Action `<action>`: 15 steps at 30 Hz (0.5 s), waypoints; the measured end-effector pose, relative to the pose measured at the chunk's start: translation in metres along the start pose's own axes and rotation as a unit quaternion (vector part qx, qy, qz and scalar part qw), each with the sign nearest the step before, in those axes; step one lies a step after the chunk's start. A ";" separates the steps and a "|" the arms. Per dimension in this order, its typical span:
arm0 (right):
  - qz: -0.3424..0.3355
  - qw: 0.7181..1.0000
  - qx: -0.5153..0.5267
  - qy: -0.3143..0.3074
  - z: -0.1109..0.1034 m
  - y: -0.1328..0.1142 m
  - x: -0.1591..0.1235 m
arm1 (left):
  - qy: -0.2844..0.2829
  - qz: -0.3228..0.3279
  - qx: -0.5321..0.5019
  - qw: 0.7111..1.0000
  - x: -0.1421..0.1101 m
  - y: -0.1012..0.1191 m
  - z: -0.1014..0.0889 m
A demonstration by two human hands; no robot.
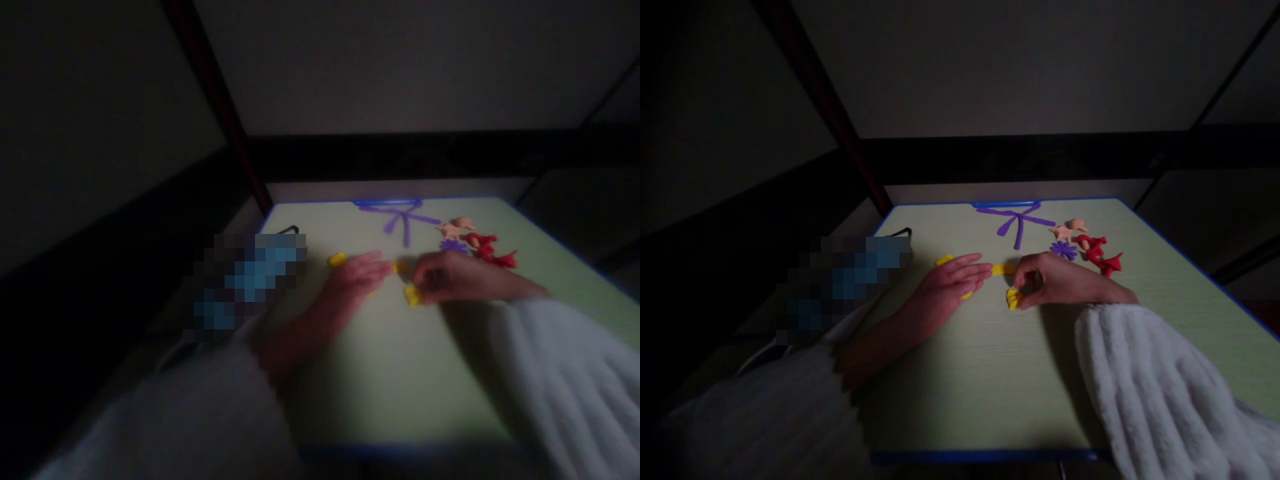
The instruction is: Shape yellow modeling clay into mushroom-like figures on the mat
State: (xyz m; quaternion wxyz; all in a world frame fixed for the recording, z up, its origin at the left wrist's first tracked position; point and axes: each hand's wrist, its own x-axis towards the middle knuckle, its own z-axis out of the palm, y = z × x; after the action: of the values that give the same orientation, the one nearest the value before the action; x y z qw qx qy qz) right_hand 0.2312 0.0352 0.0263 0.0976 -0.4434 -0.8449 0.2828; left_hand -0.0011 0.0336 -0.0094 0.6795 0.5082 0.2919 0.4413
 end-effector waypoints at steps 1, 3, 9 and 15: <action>-0.007 1.000 0.000 -0.001 0.000 0.000 0.001 | -0.019 0.013 0.044 0.999 0.000 0.000 -0.001; -0.027 1.000 0.004 -0.001 0.001 0.001 0.002 | -0.037 0.041 0.117 0.992 -0.002 -0.002 -0.002; -0.091 0.996 0.022 -0.006 0.007 0.001 0.003 | -0.003 0.033 0.191 0.981 -0.009 -0.010 0.003; -0.107 0.994 0.022 -0.003 0.008 0.000 0.004 | 0.002 0.030 0.221 0.975 -0.008 -0.012 0.004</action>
State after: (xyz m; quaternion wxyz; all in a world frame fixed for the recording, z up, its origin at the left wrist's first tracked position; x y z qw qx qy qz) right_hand 0.2253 0.0355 0.0193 0.1344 -0.3478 -0.8814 0.2901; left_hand 0.0020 0.0233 -0.0201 0.5365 0.6535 0.3679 0.3870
